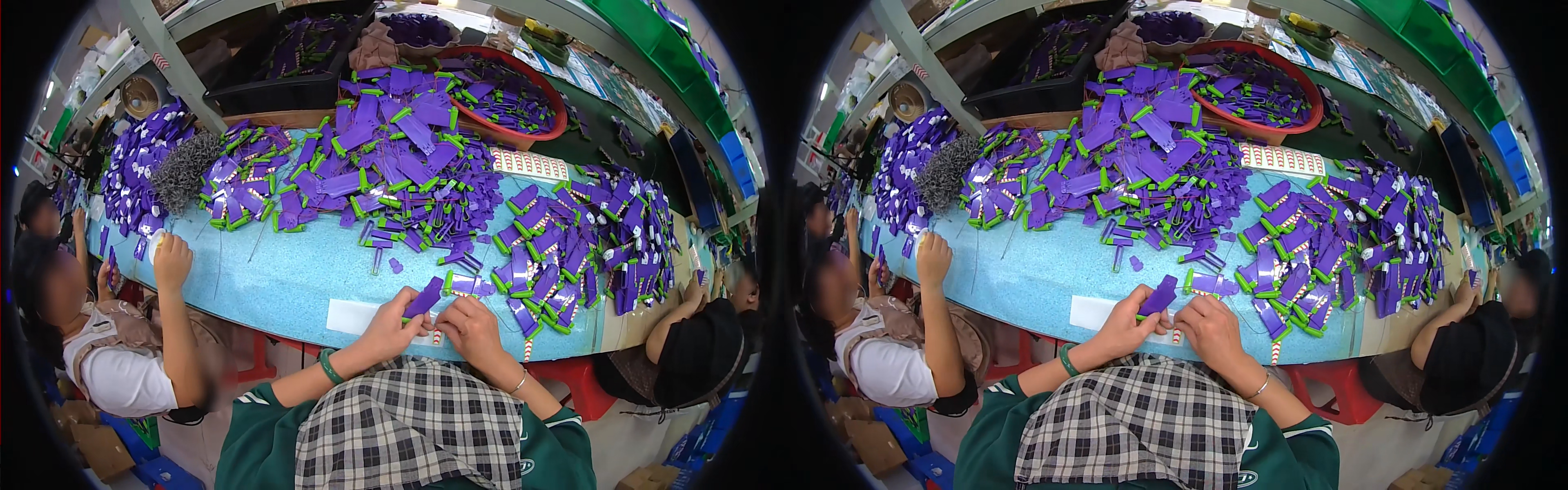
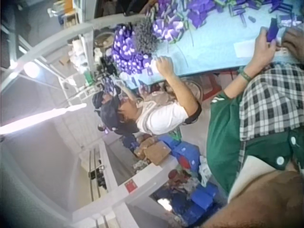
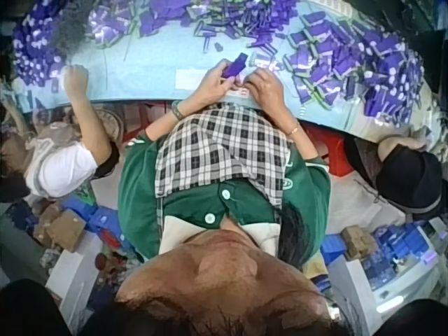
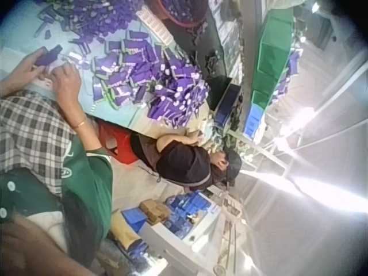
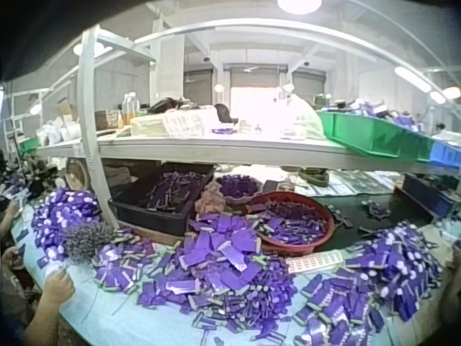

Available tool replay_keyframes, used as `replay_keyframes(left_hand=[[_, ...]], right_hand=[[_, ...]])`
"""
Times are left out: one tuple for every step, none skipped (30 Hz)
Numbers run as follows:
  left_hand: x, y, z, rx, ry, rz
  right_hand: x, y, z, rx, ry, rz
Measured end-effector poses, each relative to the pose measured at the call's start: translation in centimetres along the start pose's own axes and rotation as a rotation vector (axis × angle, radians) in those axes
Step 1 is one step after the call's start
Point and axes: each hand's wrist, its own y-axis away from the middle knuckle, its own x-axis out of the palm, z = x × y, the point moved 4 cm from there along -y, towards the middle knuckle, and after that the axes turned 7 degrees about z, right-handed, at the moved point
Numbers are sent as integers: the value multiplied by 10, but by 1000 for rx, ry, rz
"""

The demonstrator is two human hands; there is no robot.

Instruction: The person sits at a table in a workshop and assembles small purple and green plastic components by hand. They repeatedly pick up a purple piece, insert a green piece into it, and place the finished unit on the table. The workspace is filled with piles of these parts.

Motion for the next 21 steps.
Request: replay_keyframes(left_hand=[[0, 0, 0, -7, 7, -1], [-1, -1, 0, -13, 14, -1], [0, -2, 0, 3, 11, 48], [-2, -2, 1, 18, 8, 97], [-3, -2, 1, 34, 6, 146], [-3, -2, -3, -20, 81, 161], [-1, 0, -11, -74, 155, 175], [0, 0, -15, -128, 230, 188], [1, 0, -19, -40, 240, 179], [2, -2, -21, -53, 166, 175], [2, -3, -25, -67, 92, 169], [2, -3, -29, -79, 17, 162], [1, -2, -34, -62, 69, 119], [0, -1, -39, -45, 122, 75], [-3, 0, -43, -28, 174, 32], [-5, 0, -43, -18, 195, 23], [-9, 0, -42, -7, 216, 14], [-10, 1, -41, -1, 237, 9], [-8, 2, -43, 4, 251, 36], [-6, 2, -44, 27, 246, 28], [-3, 1, -46, 48, 243, 20]], right_hand=[[-3, 0, -3, 8, -154, 2], [-8, -1, -5, 15, -308, 3], [-14, -3, -7, 19, -461, 3], [-19, -5, -10, 87, -568, 26], [-24, -7, -12, 156, -675, 49], [-28, -9, -13, 227, -779, 71], [-34, -12, -11, 203, -681, 100], [-43, -16, -6, 155, -579, 105], [-52, -22, 3, 104, -479, 113], [-57, -27, 11, 51, -379, 121], [-60, -29, 16, 23, -358, 81], [-62, -31, 20, -7, -337, 41], [-63, -33, 25, -37, -317, 1], [-65, -34, 29, -5, -374, -96], [-66, -34, 34, 28, -432, -193], [-67, -31, 36, 61, -491, -289], [-63, -29, 32, 88, -528, -303], [-57, -29, 30, 82, -537, -247], [-51, -29, 29, 75, -546, -191], [-45, -29, 28, 69, -554, -135], [-37, -28, 24, 87, -618, -115]])
